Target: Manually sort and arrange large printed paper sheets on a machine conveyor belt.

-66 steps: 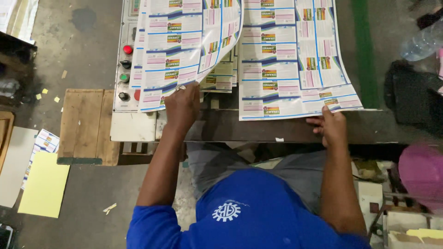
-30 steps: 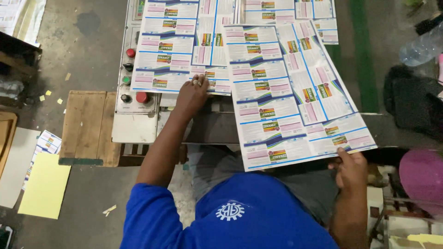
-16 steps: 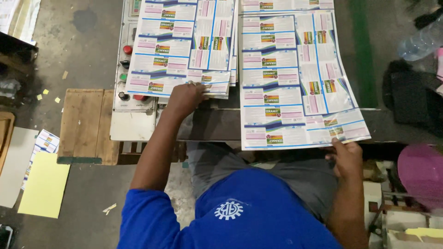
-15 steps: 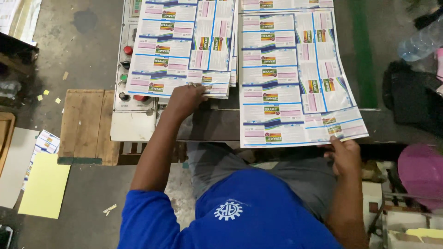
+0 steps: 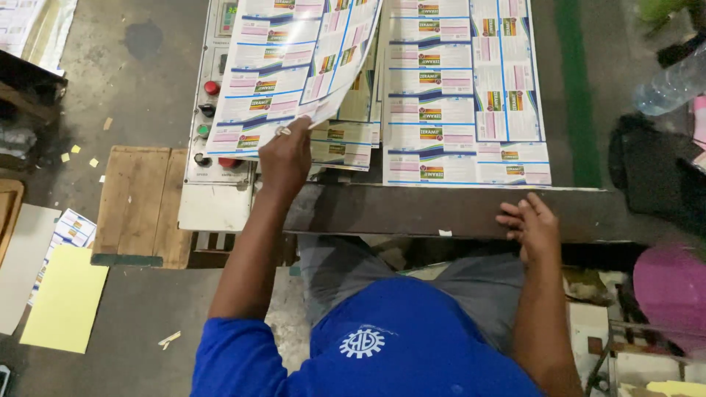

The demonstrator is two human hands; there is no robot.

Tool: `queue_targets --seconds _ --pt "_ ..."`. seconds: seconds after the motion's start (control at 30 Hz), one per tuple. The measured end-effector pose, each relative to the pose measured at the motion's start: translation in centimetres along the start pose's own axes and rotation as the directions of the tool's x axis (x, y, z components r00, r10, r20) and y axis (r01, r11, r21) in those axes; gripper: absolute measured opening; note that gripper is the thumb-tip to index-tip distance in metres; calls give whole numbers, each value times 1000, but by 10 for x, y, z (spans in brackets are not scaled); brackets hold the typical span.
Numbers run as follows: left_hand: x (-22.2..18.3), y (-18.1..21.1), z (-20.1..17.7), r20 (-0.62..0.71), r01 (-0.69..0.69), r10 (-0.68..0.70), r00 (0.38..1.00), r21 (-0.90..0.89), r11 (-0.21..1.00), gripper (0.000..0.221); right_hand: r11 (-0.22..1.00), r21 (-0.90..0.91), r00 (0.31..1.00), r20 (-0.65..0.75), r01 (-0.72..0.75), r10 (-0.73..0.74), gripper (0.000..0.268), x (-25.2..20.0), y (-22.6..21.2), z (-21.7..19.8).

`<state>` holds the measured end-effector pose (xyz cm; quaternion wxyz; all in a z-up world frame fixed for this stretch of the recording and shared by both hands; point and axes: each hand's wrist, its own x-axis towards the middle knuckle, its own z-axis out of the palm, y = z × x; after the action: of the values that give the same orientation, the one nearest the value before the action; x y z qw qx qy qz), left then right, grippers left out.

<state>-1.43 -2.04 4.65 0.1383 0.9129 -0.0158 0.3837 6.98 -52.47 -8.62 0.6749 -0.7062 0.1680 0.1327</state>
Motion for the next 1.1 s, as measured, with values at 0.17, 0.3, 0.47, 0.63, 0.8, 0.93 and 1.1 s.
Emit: queue_targets --seconds 0.17,0.3,0.47,0.63,0.8,0.93,1.1 --pt "-24 57 31 99 -174 192 976 -167 971 29 1000 4 977 213 14 -14 57 -35 13 37" --pt "-64 113 71 168 -247 316 934 -337 909 37 997 -10 858 509 81 -65 51 -65 -2 87" --pt "-61 156 55 229 -248 383 895 -458 854 44 995 98 842 537 -1 -52 37 -72 -2 114" --pt "-68 110 67 224 -206 338 914 -461 863 40 986 166 911 410 -33 -38 30 -66 -8 88" --pt "-67 18 75 301 -123 164 940 -152 981 34 969 236 971 206 73 -123 27 -57 -1 26" --pt "-36 11 39 383 -100 139 913 -120 988 62 980 163 984 113 118 -137 26 -68 -2 -15" --pt "-52 -23 67 431 -191 106 896 158 969 49 988 89 991 -26 130 -128 22 -73 10 -62"
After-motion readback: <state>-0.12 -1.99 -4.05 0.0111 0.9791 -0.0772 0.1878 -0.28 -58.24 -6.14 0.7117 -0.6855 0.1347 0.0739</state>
